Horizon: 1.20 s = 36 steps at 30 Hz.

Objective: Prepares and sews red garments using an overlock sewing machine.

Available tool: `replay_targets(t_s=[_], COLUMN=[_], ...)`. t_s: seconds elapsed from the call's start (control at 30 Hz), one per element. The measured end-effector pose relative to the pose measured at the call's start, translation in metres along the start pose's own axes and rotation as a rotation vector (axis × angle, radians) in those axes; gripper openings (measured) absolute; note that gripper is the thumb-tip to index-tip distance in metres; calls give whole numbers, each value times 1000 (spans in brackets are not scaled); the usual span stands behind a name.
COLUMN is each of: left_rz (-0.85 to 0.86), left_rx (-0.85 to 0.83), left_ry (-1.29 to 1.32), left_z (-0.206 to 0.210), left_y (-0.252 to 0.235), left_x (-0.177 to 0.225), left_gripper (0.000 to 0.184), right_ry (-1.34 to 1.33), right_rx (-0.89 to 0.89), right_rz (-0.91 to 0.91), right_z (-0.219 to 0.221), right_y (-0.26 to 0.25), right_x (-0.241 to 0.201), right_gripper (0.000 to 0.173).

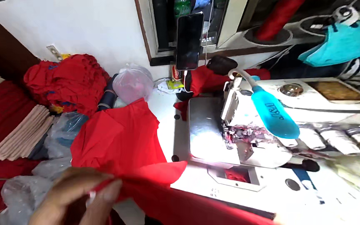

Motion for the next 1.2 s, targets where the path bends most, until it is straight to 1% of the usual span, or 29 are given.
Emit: replay_targets(t_s=[0.07,0.1,0.13,0.2,0.23,0.27,0.3,0.37,0.4,0.43,0.47,0.53,0.67,0.9,1.03,1.2], left_rz=[15,5,-5,-21,-43,-89,-155,-298,-325,-312,-281,-257,-253,-259,-256,-259], left_rx=[118,152,155,101,47,-42,-166,-442,-543,-595,-604,-549,-509,-487,-475,-472], left_ry=[-45,-84,-127,-227,-303,-399,-480,-570,-596,-634,-672,-666,-662,-650,-649,-641], left_z=[5,9,17,43,61,82,106,154,174,188,195,193,189,188,187,187], left_y=[-14,-18,-21,-23,-20,-13,-2,40,66,89,103,109,107,107,108,107], left_x=[-8,-16,-27,-54,-72,-93,-117,-168,-188,-201,-205,-203,-201,-203,-203,-203], left_gripper=[2,4,6,10,15,21,28,43,49,51,53,49,47,46,47,47], right_ry=[-34,-39,-39,-11,8,21,27,73,115,161,219,347,468,529,538,556], right_rx=[24,45,87,188,225,242,249,231,220,210,201,207,232,268,275,275], right_rz=[13,36,63,117,147,181,223,311,352,388,405,377,310,261,250,227], right_z=[-7,-6,-7,-9,-12,-15,-17,-19,-20,-22,-23,-24,-23,-20,-20,-20], right_y=[-10,-15,-18,-23,-24,-23,-22,-15,-10,-5,0,4,2,3,5,6], right_x=[5,9,15,36,52,71,91,127,141,154,164,175,174,167,167,166], right_gripper=[20,21,20,12,10,13,17,22,23,25,26,31,37,42,40,43])
Point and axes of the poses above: each hand's wrist, its own y-axis away from the middle knuckle, its own z-axis out of the palm, x = y × z, the point moved 9 cm from there along -y, towards the middle knuckle, and after that the axes turned 13 degrees about -y, right-handed, at the moved point
